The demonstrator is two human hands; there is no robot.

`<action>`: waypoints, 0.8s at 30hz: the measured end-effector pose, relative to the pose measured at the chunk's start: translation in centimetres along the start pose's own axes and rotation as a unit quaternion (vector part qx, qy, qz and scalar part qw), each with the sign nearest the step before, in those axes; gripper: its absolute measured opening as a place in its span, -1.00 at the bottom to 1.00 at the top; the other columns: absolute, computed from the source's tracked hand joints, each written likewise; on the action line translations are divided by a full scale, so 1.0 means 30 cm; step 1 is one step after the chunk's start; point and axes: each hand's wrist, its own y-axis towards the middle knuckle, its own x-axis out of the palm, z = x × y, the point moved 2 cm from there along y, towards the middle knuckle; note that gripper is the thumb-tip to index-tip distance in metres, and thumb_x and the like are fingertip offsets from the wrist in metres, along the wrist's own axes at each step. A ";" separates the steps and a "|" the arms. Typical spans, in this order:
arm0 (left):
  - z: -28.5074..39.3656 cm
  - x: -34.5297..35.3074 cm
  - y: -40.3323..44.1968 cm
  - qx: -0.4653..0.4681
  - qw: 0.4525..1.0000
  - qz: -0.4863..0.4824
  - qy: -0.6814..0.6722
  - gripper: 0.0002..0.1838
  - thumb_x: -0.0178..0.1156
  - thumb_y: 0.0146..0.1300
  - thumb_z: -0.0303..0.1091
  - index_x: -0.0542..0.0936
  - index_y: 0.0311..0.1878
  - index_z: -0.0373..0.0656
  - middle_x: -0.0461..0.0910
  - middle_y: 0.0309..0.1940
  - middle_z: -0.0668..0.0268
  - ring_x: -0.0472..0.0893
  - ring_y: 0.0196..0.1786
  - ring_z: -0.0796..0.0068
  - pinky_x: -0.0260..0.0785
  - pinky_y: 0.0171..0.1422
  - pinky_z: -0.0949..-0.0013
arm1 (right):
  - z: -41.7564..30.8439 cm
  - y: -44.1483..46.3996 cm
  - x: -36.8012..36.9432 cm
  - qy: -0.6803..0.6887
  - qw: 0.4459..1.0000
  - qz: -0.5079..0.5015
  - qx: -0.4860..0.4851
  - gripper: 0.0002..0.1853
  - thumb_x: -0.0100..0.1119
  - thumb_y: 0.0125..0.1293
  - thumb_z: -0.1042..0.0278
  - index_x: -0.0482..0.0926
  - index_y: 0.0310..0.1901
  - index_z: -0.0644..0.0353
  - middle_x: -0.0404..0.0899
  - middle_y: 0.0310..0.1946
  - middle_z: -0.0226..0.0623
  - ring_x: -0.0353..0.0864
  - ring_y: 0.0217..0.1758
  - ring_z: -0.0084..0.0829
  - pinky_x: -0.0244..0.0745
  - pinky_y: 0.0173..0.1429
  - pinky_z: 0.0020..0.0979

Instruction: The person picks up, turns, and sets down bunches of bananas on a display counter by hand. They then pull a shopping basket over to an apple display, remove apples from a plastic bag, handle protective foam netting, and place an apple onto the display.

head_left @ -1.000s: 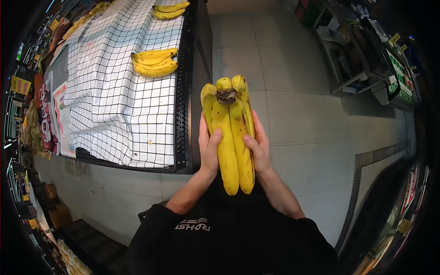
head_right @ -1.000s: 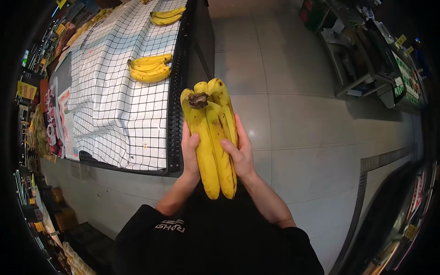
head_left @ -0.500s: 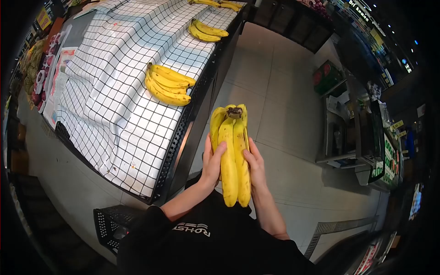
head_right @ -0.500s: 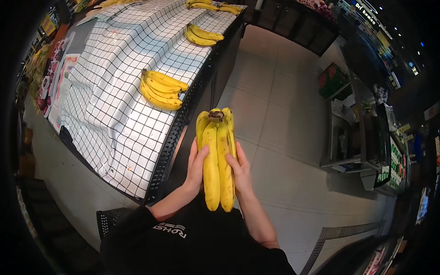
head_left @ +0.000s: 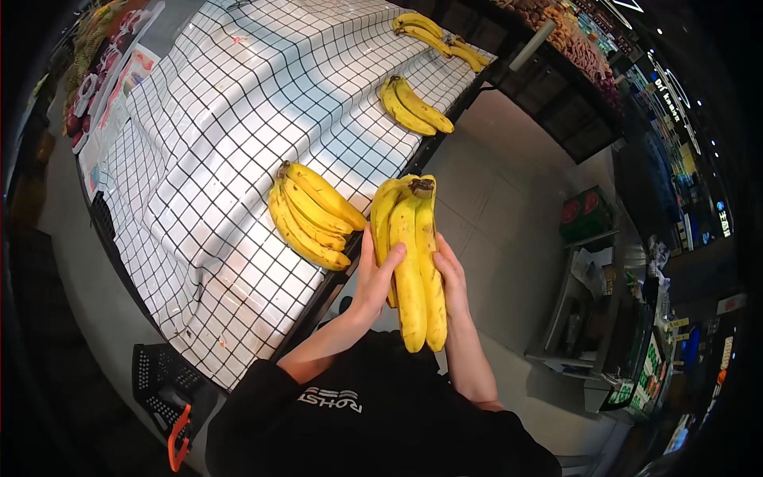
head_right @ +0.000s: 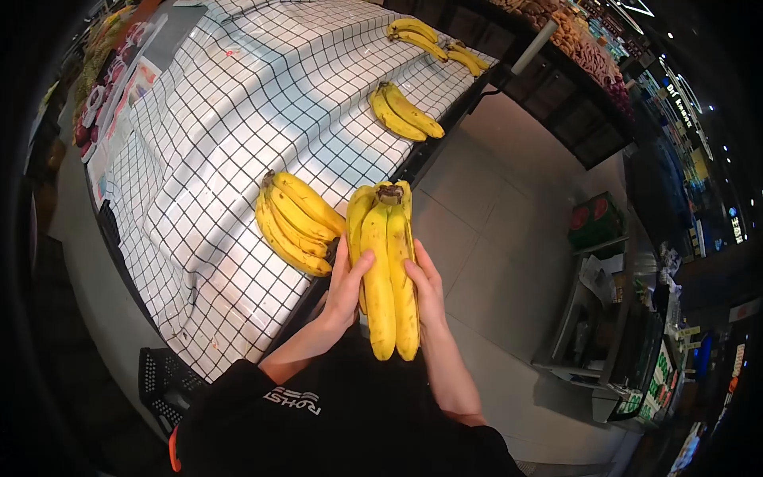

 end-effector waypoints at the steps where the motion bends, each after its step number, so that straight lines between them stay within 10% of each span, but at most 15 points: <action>1: 0.019 -0.016 0.016 0.004 1.000 0.013 0.024 -0.21 0.15 0.39 -0.29 -0.08 0.52 -0.19 0.24 0.35 0.13 0.29 0.38 0.34 0.17 0.44 0.32 | 0.001 0.034 0.015 0.006 1.000 -0.016 0.015 -0.31 0.05 0.41 0.39 0.02 0.49 0.35 0.26 0.40 -0.04 0.36 0.39 -0.27 0.32 0.40 -0.35; 7: 0.088 -0.083 0.132 0.052 0.992 0.078 0.080 -0.06 0.19 0.38 -0.28 -0.25 0.55 -0.28 0.16 0.42 0.09 0.23 0.44 0.35 0.11 0.48 0.33 | 0.013 0.278 0.086 0.026 0.988 -0.134 0.066 -0.33 0.03 0.42 0.36 0.05 0.48 0.34 0.26 0.40 -0.06 0.34 0.41 -0.29 0.29 0.42 -0.35; 24: 0.324 -0.108 0.900 0.215 0.915 0.309 0.146 -0.28 0.15 0.39 -0.25 0.05 0.48 -0.24 0.36 0.29 0.10 0.43 0.26 0.31 0.33 0.29 0.35 | -0.144 1.177 0.432 -0.023 0.930 -0.344 0.126 -0.25 0.08 0.41 0.45 -0.07 0.52 0.31 0.27 0.40 -0.14 0.36 0.37 -0.42 0.31 0.36 -0.44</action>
